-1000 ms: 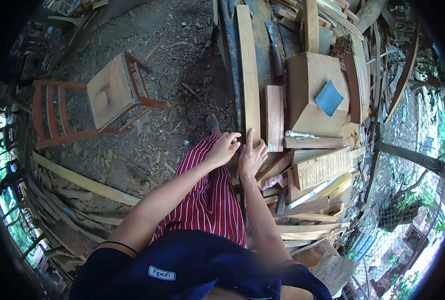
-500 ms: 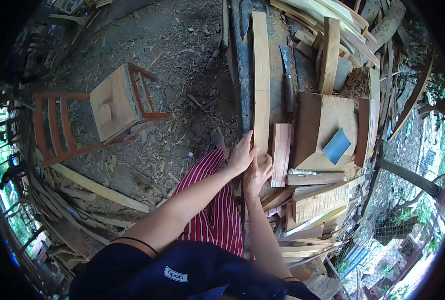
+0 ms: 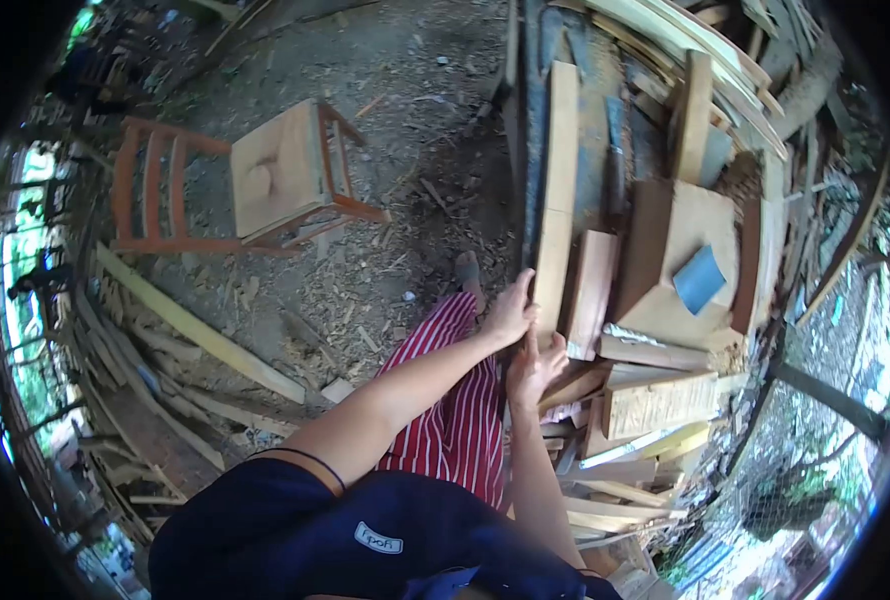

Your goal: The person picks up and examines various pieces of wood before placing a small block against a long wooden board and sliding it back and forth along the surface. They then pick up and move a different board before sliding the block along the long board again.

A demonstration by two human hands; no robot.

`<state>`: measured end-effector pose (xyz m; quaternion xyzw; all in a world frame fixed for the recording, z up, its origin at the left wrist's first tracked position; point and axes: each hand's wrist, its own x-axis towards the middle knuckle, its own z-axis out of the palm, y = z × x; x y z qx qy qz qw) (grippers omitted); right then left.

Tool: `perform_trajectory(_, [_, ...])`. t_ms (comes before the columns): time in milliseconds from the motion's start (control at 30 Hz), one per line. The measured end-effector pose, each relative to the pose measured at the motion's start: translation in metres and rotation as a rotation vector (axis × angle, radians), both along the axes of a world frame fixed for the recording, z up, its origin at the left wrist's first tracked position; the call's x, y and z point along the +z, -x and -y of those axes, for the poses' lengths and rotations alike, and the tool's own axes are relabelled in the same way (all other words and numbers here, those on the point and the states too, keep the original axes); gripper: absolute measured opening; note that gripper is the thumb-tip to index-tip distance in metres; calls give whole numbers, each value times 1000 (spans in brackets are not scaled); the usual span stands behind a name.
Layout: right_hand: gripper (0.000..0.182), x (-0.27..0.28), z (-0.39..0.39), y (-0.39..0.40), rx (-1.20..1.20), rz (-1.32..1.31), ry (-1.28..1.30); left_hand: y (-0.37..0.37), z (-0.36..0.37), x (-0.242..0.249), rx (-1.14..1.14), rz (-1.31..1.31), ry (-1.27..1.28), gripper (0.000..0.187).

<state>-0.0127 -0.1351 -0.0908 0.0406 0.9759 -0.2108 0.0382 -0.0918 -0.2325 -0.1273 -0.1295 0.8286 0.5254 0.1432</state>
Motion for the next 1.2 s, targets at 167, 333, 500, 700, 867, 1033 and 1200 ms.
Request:
perform_trajectory(167, [62,-4,6,13,-38,16,26,12,3,-13,-20,-135,137,67])
perform_trajectory(333, [70,-6,7,13,-51,11,15,16,7,-8,-7,33,34,68])
perform_trajectory(500, [64,-8,3,15,-27,-56,-26,18,1,-32,7,36,-66,64])
perform_trajectory(700, [69,-4,13,31,-56,-7,-7,36,7,-7,3,-23,36,64])
perform_trajectory(867, [67,7,3,13,-49,60,23,18,4,-4,-78,10,93,78])
perform_trajectory(1033, [67,4,-3,-8,-31,14,7,6,1,4,-181,10,94,99])
perform_trajectory(1200, [70,-2,0,-5,-54,43,17,10,2,1,-240,-45,153,105])
